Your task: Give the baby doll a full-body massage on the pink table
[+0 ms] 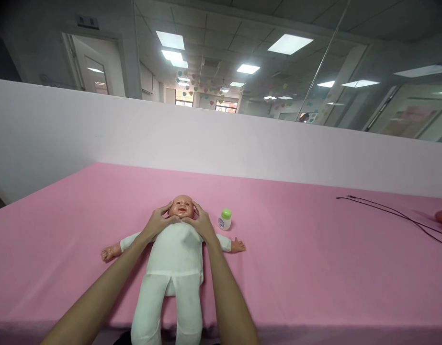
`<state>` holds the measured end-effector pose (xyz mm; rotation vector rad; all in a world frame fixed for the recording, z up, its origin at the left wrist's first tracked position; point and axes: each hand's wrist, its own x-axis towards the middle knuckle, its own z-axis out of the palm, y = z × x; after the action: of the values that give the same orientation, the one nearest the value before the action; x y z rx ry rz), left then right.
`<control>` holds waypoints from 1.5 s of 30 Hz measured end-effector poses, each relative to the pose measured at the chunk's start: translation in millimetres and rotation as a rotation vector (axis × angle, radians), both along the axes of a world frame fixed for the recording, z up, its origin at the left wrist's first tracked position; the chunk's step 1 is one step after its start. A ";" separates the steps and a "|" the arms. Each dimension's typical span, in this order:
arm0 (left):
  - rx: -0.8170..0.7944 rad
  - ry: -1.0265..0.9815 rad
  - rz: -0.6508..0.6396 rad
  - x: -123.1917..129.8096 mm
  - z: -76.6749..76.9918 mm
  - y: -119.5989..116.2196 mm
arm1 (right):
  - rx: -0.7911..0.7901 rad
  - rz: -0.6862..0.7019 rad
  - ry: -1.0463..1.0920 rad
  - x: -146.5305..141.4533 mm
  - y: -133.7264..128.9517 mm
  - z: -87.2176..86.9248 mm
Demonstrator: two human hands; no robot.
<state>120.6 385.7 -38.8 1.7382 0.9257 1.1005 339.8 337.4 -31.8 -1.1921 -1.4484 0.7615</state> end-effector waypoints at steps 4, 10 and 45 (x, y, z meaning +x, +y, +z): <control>0.024 -0.010 -0.022 -0.5 -2.7 1.9 | -0.009 0.054 -0.002 5.6 1.2 0.3; 0.020 -0.073 -0.045 -2.4 -4.6 1.6 | -0.026 0.046 0.026 4.2 -0.5 0.3; 0.713 0.069 0.756 -123.0 -102.1 -284.3 | 0.204 -0.892 -0.500 25.0 -326.2 -127.0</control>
<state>-2.4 101.4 -140.9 2.0287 1.4053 2.0608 364.8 11.2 -158.8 -1.7319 -1.1399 -0.3085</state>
